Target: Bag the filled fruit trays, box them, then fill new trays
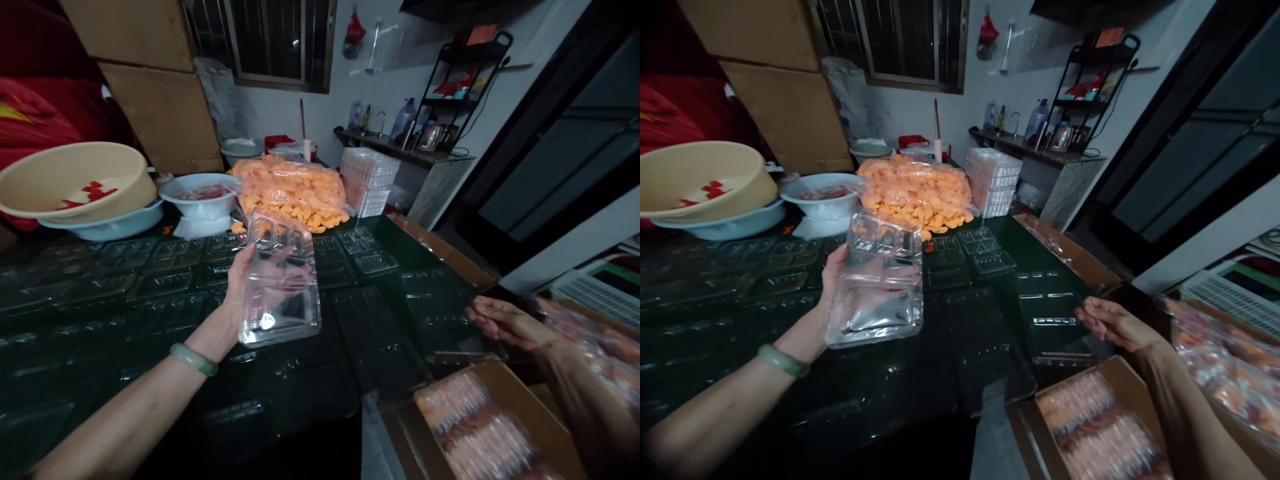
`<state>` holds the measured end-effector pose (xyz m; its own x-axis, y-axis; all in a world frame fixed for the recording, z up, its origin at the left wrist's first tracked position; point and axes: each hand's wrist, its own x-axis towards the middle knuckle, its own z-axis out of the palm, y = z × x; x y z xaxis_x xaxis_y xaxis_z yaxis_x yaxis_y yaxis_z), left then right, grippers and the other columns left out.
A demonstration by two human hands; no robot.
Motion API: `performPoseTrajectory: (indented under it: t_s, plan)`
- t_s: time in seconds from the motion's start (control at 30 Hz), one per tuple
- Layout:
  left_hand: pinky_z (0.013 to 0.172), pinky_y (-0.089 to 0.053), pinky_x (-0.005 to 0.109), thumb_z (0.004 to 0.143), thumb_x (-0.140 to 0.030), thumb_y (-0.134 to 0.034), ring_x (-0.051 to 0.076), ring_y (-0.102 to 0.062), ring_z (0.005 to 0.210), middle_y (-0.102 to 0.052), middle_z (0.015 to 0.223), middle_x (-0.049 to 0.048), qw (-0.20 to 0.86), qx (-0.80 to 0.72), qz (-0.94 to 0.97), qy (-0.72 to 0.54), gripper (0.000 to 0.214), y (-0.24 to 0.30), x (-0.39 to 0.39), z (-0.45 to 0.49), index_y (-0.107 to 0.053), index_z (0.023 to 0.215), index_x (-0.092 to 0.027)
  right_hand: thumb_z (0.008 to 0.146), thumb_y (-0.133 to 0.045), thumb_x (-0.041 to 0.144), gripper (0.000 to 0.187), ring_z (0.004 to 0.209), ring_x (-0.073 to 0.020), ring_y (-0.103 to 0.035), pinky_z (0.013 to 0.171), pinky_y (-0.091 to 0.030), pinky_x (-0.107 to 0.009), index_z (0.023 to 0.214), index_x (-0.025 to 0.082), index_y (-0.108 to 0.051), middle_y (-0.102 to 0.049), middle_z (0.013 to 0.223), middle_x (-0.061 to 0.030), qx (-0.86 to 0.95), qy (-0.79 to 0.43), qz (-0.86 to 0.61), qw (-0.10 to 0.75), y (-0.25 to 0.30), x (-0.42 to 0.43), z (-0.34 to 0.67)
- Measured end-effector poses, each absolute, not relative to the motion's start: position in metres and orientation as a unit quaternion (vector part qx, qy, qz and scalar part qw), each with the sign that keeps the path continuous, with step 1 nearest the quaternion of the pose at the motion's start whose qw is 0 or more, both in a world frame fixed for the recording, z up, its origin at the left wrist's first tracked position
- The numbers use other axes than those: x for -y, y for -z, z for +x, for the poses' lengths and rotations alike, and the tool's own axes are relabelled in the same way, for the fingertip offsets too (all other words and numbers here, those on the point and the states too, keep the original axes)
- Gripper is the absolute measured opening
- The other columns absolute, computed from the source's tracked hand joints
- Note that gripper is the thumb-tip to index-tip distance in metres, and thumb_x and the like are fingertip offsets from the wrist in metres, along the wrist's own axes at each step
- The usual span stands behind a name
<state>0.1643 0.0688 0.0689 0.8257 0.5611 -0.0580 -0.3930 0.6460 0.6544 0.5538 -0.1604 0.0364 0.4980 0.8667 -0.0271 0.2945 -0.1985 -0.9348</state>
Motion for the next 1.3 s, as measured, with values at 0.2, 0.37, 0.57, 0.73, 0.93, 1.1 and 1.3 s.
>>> performPoseTrajectory:
  t_s: [0.2, 0.37, 0.57, 0.73, 0.93, 1.1, 1.3]
  plan:
    - [0.078, -0.044, 0.042, 0.063, -0.062, -0.050, 0.035, -0.056, 0.098, -0.060, 0.101, 0.0185, 0.893, -0.127, 0.348, -0.254, 0.075, -0.066, -0.064, 0.176, -0.045, 0.118, -0.011, 0.077, -0.058, 0.032, 0.023, 0.038, -0.0023, -0.039, 0.035, -0.019, -0.015, 0.062, 0.014, -0.055, -0.051, 0.051, -0.0005, 0.255, -0.502, -0.636, 0.527, -0.021, 0.132, 0.559]
    - [0.086, -0.040, 0.048, 0.065, -0.063, -0.048, 0.033, -0.057, 0.097, -0.061, 0.100, 0.0185, 0.892, -0.118, 0.352, -0.257, 0.072, -0.067, -0.065, 0.175, -0.047, 0.115, -0.011, 0.077, -0.055, 0.035, 0.023, 0.047, -0.0046, -0.045, 0.040, -0.028, -0.015, 0.068, 0.014, -0.056, -0.053, 0.058, -0.0007, 0.351, -0.479, -0.691, 0.411, -0.028, 0.119, 0.569]
    - [0.091, -0.037, 0.051, 0.065, -0.064, -0.047, 0.036, -0.054, 0.104, -0.058, 0.109, 0.0192, 0.882, -0.112, 0.355, -0.290, 0.076, -0.073, -0.070, 0.154, -0.046, 0.119, -0.010, 0.067, -0.065, 0.045, 0.051, 0.099, -0.0254, -0.055, 0.085, -0.042, -0.037, 0.106, 0.014, -0.054, -0.056, 0.109, -0.0165, 0.471, -0.093, -0.800, 0.359, -0.029, 0.141, 0.537]
    - [0.096, -0.034, 0.051, 0.065, -0.063, -0.046, 0.037, -0.047, 0.113, -0.054, 0.120, 0.0147, 0.874, -0.093, 0.363, -0.310, 0.074, -0.076, -0.073, 0.127, -0.044, 0.122, -0.016, 0.067, -0.064, 0.053, 0.081, 0.132, -0.0364, -0.017, 0.098, -0.025, -0.056, 0.136, 0.026, -0.031, -0.031, 0.141, -0.0136, 0.678, 0.009, -0.712, 0.183, -0.004, 0.191, 0.450]
    - [0.092, -0.037, 0.049, 0.063, -0.065, -0.047, 0.034, -0.052, 0.107, -0.058, 0.110, 0.0169, 0.874, -0.096, 0.364, -0.308, 0.078, -0.079, -0.063, 0.110, -0.038, 0.123, -0.015, 0.074, -0.057, 0.053, 0.060, 0.131, -0.0354, -0.023, 0.092, -0.035, -0.051, 0.128, 0.028, -0.046, -0.042, 0.135, -0.0109, 0.705, 0.053, -0.694, 0.139, 0.023, 0.186, 0.426]
    - [0.090, -0.038, 0.047, 0.064, -0.067, -0.046, 0.032, -0.053, 0.105, -0.058, 0.108, 0.0158, 0.857, -0.104, 0.375, -0.338, 0.081, -0.083, -0.056, 0.090, -0.037, 0.126, -0.015, 0.075, -0.056, 0.051, 0.059, 0.128, -0.0340, -0.030, 0.089, -0.036, -0.050, 0.128, 0.029, -0.044, -0.048, 0.130, -0.0106, 0.708, 0.053, -0.691, 0.133, 0.033, 0.172, 0.446]
    - [0.084, -0.042, 0.044, 0.066, -0.063, -0.047, 0.033, -0.056, 0.101, -0.060, 0.104, 0.0157, 0.859, -0.128, 0.335, -0.366, 0.071, -0.074, -0.054, 0.071, -0.044, 0.118, -0.016, 0.070, -0.063, 0.048, 0.069, 0.128, -0.0340, -0.030, 0.095, -0.032, -0.052, 0.130, 0.029, -0.036, -0.045, 0.131, -0.0111, 0.700, 0.081, -0.678, 0.211, 0.013, 0.163, 0.420]
